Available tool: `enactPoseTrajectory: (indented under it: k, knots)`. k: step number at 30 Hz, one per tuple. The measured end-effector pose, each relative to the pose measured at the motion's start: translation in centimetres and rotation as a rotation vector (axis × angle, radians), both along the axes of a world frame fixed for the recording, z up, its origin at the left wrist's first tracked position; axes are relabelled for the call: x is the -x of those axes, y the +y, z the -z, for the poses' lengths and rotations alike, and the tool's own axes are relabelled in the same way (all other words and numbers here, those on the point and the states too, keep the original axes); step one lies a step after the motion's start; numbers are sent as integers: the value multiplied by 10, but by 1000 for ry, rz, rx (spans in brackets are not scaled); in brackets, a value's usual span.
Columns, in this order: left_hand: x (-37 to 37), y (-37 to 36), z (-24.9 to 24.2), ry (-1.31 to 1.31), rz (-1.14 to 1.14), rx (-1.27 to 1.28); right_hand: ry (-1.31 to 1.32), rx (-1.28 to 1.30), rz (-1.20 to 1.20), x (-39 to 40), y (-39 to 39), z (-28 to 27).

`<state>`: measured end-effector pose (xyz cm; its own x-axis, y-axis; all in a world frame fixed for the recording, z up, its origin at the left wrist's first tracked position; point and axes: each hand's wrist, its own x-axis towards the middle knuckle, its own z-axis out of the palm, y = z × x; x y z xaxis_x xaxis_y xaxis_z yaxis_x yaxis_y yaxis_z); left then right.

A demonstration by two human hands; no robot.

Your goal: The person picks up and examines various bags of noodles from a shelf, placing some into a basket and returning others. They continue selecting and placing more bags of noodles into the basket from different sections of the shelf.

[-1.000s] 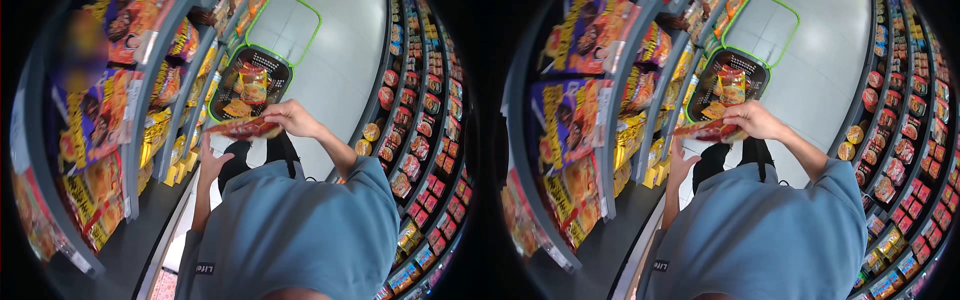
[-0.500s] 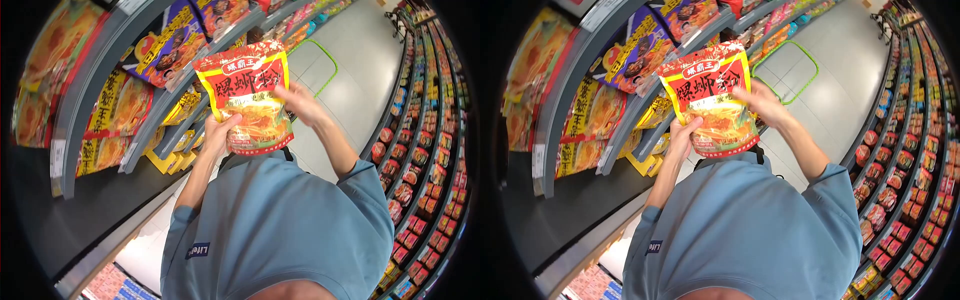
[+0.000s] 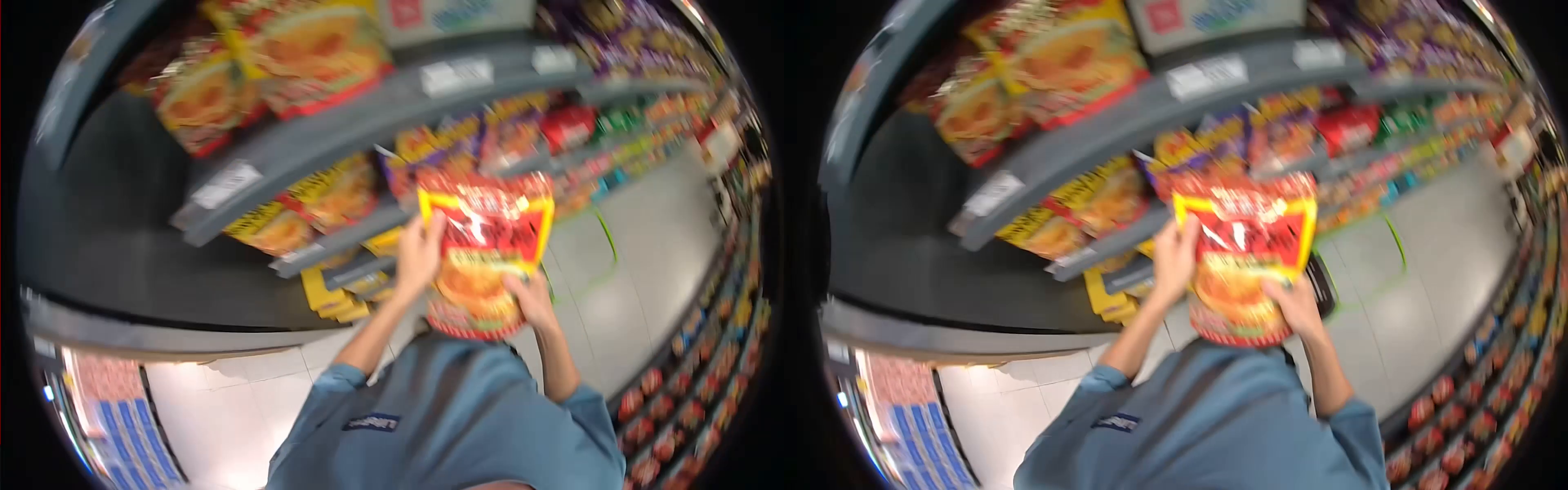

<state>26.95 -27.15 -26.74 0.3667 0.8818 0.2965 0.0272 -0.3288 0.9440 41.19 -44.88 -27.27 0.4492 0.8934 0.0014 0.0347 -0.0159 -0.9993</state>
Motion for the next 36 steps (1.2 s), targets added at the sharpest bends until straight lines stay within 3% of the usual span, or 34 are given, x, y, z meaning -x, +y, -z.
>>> enactPoseTrajectory:
  k: [2, 4, 7, 10, 14, 17, 21, 24, 30, 33, 36]
  knots:
    - [7, -6, -24, -2, 8, 136, 179, 5, -4, 3, -3, 3]
    - [17, -2, -37, 34, -6, 91, 324, -7, -68, 0, -2, 7]
    - [30, -6, -59, -296, 144, 223, 462, -123, -140, 8, 9, 2]
    - [42, 0, -84, -463, 137, 270, 512, -197, -212, 21, 29, -21]
    - [79, 2, -126, -490, 59, 167, 444, -221, -322, 30, 53, -61]
    - [129, 1, -126, -366, 4, 43, 374, -230, -380, 38, 76, -93]
    - [170, -22, -154, -396, 151, 9, 306, -242, -481, 66, 112, -154]
    - [191, -25, -184, -207, -9, -81, 355, -204, -608, 94, 145, -195]
    - [220, 41, -252, -311, -141, -55, 315, -309, -681, 144, 221, -260]
    - [254, 100, -258, -119, -159, -70, 273, -309, -686, 159, 255, -278]
    - [264, 133, -270, -103, -111, -53, 235, -316, -658, 170, 288, -282]
